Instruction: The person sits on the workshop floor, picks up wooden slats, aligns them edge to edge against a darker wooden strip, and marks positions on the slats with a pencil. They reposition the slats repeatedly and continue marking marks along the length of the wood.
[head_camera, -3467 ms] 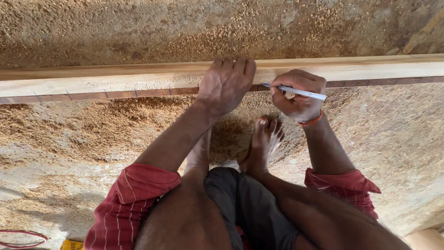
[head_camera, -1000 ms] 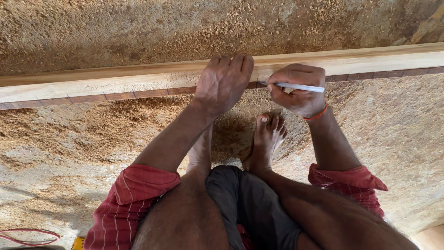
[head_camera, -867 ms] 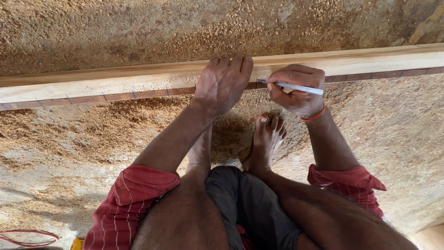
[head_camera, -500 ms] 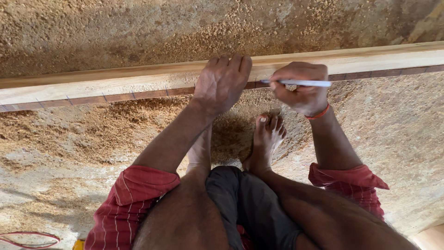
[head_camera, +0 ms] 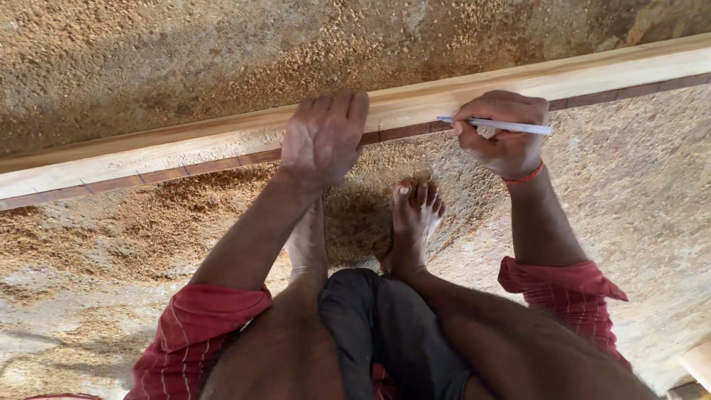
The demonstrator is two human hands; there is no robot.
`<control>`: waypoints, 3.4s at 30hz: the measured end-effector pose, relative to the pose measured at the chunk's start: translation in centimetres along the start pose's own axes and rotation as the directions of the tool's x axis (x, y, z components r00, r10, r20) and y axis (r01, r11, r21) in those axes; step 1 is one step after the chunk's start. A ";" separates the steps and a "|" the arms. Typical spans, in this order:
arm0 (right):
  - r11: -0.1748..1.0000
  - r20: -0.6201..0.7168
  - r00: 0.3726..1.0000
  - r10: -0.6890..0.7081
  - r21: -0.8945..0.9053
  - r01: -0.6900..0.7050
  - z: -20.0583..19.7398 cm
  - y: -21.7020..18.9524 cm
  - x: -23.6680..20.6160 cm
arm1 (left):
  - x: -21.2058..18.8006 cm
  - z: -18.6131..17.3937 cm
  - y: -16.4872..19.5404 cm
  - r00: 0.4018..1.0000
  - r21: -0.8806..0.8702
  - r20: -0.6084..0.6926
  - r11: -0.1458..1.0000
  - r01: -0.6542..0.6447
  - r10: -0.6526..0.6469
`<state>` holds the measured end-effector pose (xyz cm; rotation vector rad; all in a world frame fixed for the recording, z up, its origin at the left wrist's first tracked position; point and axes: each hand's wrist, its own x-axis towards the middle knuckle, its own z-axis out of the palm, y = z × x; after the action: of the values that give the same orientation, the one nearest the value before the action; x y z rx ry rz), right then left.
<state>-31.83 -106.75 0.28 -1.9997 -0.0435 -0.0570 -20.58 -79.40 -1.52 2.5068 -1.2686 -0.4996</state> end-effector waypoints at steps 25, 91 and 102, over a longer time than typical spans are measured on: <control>0.994 0.040 0.997 -0.059 -0.085 0.062 -0.2 -0.5 0.4 | -0.6 0.4 -0.2 0.999 0.066 -0.035 0.997 -0.033 0.035; 0.960 -0.253 0.940 0.230 0.218 -0.176 -4.5 4.3 -4.7 | -0.2 0.4 1.1 0.999 0.145 0.031 0.989 0.006 -0.011; 0.923 -0.226 0.939 0.258 0.345 -0.171 -4.7 3.9 -4.2 | 6.4 1.5 7.4 0.982 0.291 0.086 0.938 -0.187 0.169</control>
<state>-35.89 -112.65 -1.60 -1.6438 0.3253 -0.1675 -22.98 -88.98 -0.99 2.5925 -1.6886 -0.3651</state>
